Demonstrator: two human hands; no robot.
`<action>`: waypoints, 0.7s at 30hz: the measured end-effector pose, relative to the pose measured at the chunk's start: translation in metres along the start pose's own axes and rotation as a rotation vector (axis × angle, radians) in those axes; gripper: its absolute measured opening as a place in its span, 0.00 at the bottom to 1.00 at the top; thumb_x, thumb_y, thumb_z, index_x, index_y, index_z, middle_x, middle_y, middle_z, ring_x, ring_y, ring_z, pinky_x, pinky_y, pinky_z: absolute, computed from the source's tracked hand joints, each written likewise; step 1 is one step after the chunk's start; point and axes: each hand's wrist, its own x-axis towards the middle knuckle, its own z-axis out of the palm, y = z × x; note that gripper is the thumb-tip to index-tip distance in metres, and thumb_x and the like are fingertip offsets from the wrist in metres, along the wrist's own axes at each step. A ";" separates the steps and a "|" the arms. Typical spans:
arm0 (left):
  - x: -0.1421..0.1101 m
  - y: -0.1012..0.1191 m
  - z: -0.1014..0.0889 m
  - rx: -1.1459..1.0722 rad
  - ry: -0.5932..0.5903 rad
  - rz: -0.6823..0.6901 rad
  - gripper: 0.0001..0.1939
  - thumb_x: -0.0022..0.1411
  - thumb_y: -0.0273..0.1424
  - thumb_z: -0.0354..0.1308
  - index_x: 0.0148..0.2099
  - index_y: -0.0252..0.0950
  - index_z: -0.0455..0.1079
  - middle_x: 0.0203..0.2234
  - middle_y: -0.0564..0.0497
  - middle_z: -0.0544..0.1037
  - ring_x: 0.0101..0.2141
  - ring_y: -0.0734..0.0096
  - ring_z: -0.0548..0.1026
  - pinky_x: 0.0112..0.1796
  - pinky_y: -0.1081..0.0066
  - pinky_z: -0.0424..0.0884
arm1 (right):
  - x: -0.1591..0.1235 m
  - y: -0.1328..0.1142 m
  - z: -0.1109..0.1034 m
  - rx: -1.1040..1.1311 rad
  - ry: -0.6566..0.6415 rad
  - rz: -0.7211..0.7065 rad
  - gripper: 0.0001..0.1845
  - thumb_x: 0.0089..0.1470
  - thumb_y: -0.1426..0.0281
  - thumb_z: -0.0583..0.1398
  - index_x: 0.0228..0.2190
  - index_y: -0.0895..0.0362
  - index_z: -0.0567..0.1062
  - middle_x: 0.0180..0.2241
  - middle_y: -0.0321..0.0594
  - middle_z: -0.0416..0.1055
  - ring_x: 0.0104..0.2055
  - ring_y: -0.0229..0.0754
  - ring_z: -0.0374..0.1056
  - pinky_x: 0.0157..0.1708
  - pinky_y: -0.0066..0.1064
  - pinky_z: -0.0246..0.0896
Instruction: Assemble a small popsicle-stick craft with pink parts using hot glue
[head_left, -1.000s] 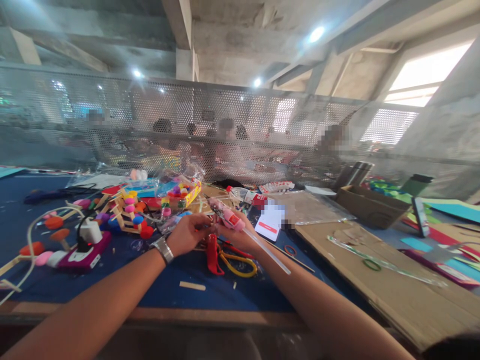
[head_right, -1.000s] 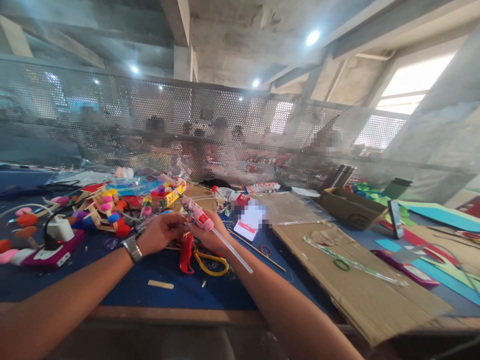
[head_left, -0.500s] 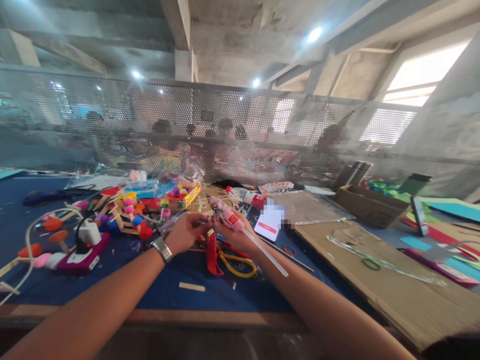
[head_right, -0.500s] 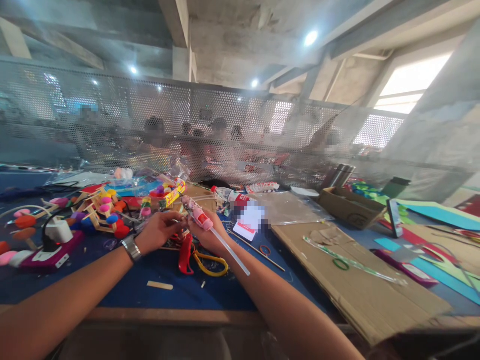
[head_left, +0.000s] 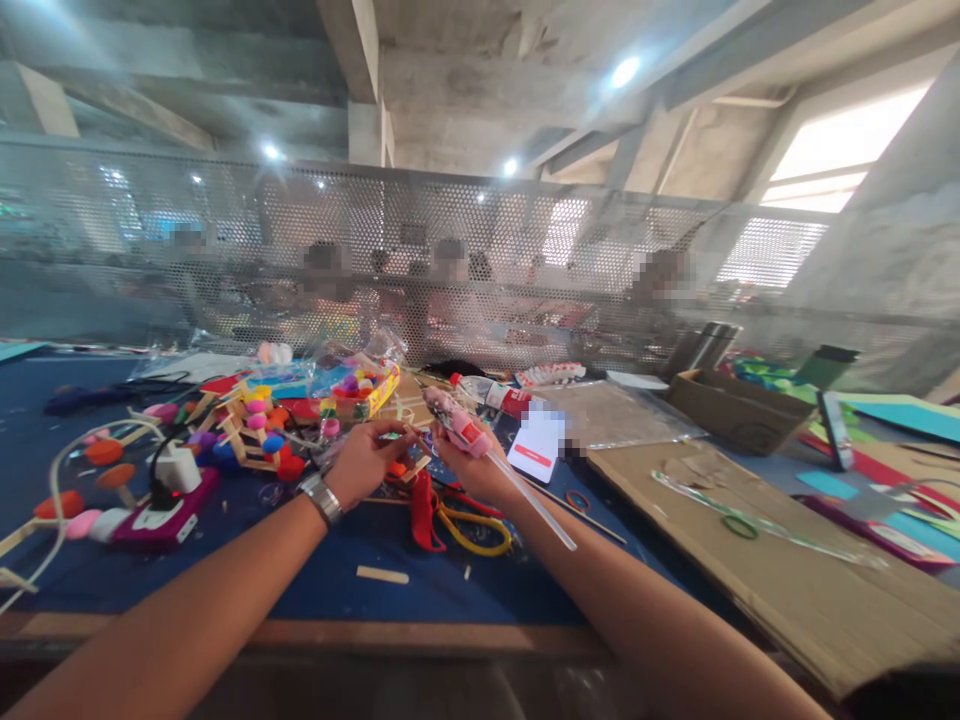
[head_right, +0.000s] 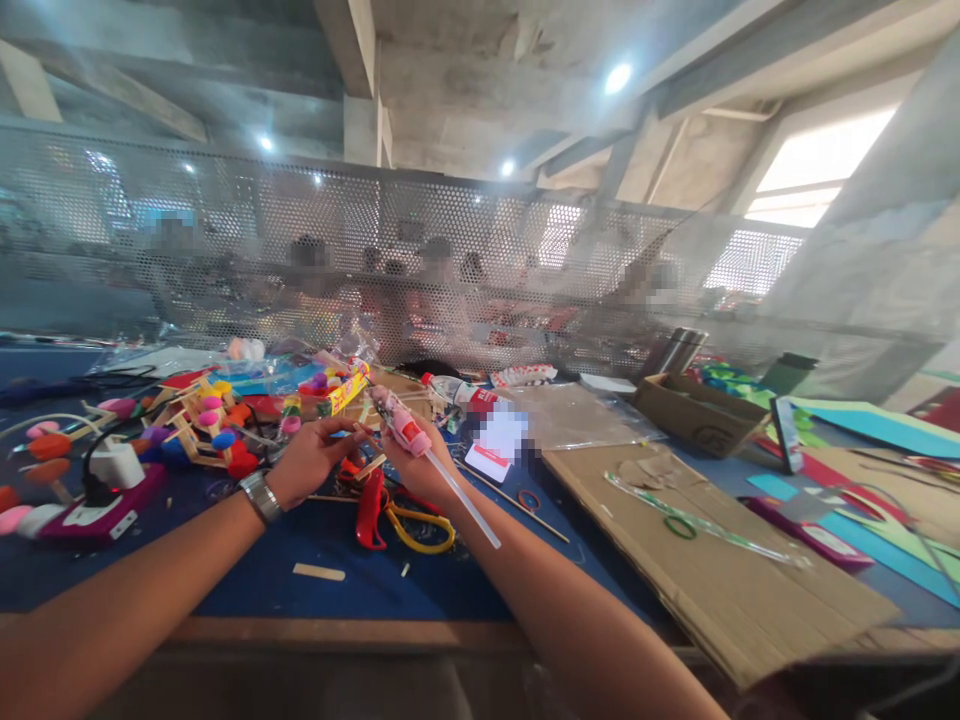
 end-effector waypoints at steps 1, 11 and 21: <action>0.000 0.000 0.000 -0.005 0.003 0.006 0.22 0.45 0.45 0.68 0.36 0.32 0.76 0.15 0.53 0.74 0.17 0.73 0.70 0.22 0.74 0.65 | 0.000 0.000 0.000 -0.002 0.003 0.001 0.09 0.50 0.65 0.58 0.25 0.54 0.63 0.22 0.31 0.60 0.23 0.34 0.54 0.24 0.28 0.53; 0.003 0.000 -0.002 -0.073 0.122 0.002 0.24 0.43 0.47 0.69 0.35 0.32 0.74 0.15 0.55 0.73 0.20 0.72 0.71 0.24 0.74 0.65 | 0.001 0.002 -0.001 -0.049 0.051 0.021 0.09 0.50 0.63 0.57 0.25 0.54 0.62 0.19 0.30 0.57 0.22 0.34 0.53 0.22 0.28 0.52; 0.008 -0.004 -0.001 -0.268 0.223 0.006 0.27 0.37 0.49 0.70 0.31 0.32 0.71 0.24 0.56 0.72 0.21 0.78 0.70 0.26 0.74 0.66 | 0.001 0.003 0.002 -0.009 0.112 0.055 0.11 0.48 0.62 0.59 0.25 0.54 0.62 0.20 0.31 0.58 0.21 0.34 0.52 0.21 0.28 0.51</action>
